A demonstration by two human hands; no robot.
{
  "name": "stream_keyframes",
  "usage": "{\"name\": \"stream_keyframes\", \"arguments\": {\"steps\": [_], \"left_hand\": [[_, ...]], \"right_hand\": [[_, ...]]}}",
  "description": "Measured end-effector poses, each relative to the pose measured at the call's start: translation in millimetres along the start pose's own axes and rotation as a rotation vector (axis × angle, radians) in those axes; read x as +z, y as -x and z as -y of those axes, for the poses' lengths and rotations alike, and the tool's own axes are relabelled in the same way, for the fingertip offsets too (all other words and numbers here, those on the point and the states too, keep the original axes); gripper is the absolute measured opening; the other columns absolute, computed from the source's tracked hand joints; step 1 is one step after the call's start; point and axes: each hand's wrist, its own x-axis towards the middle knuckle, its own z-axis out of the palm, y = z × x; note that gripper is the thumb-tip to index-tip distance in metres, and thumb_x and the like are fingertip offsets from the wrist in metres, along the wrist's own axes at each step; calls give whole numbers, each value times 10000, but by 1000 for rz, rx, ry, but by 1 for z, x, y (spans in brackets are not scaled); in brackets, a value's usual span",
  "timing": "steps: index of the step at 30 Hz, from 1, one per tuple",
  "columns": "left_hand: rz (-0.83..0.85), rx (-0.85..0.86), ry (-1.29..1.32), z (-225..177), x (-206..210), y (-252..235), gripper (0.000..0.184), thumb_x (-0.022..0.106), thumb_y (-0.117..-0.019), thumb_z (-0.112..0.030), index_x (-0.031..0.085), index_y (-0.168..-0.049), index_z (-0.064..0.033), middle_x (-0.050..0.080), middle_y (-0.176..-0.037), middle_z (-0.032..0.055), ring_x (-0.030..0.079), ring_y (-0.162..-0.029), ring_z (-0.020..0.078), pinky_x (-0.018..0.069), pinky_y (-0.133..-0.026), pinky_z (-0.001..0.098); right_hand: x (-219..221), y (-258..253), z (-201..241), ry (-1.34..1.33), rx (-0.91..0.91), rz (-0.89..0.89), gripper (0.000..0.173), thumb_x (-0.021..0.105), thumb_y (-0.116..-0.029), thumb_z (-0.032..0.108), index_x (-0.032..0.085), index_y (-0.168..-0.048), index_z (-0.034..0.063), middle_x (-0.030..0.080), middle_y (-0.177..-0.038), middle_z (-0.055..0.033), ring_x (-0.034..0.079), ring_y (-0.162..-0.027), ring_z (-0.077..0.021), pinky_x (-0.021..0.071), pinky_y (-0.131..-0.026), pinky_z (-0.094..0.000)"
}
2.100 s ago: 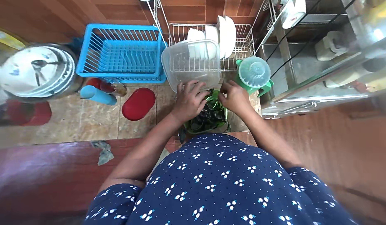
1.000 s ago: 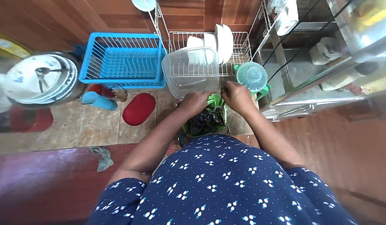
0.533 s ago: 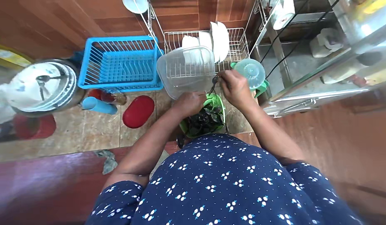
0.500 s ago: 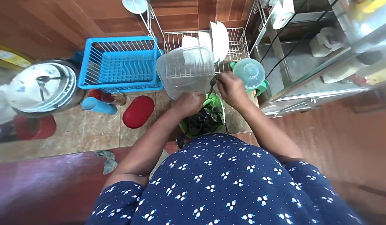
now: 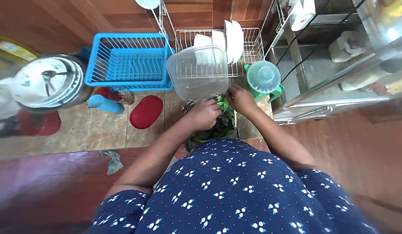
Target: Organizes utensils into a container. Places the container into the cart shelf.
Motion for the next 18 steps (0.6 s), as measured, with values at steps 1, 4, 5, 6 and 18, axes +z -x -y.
{"name": "stream_keyframes", "arguments": {"steps": [1,4,5,6,18], "left_hand": [[-6,5,-21,1,6,1,238,611,-961,-149,735,-1160,-107,714,-1201,90,626,-1190,329,471,-1020,542],[-111,15,-51,3,16,7,203,582,-1030,-193,751,-1111,-114,741,-1106,73,657,-1144,302,475,-1011,533],[-157,18,-58,3,18,9,205,577,-1034,-197,753,-1104,-118,746,-1092,67,665,-1130,293,475,-1011,531],[-210,20,-65,3,19,10,214,567,-1039,-205,754,-1100,-122,751,-1079,60,673,-1111,284,473,-1005,527],[-360,-135,-107,2,8,7,241,651,-993,-279,729,-982,-52,727,-959,131,682,-960,347,500,-896,549]], "right_hand": [[-6,5,1,-26,-17,-36,263,540,-1034,205,704,-1140,29,686,-1164,-164,700,-1012,-352,574,-853,-573],[-34,23,0,-88,-108,-195,230,573,-1036,169,720,-1115,12,714,-1113,-164,720,-972,-314,589,-886,-500],[-44,29,-1,-105,-145,-248,221,585,-1031,156,721,-1105,-2,713,-1075,-172,719,-942,-308,592,-874,-481],[-52,35,-1,-121,-187,-309,215,588,-1029,145,721,-1097,-9,710,-1038,-173,716,-903,-291,597,-849,-454],[-15,35,-9,-143,-399,-92,345,605,-1022,132,645,-1358,64,685,-1265,-165,709,-1068,-313,580,-941,-496]]}}
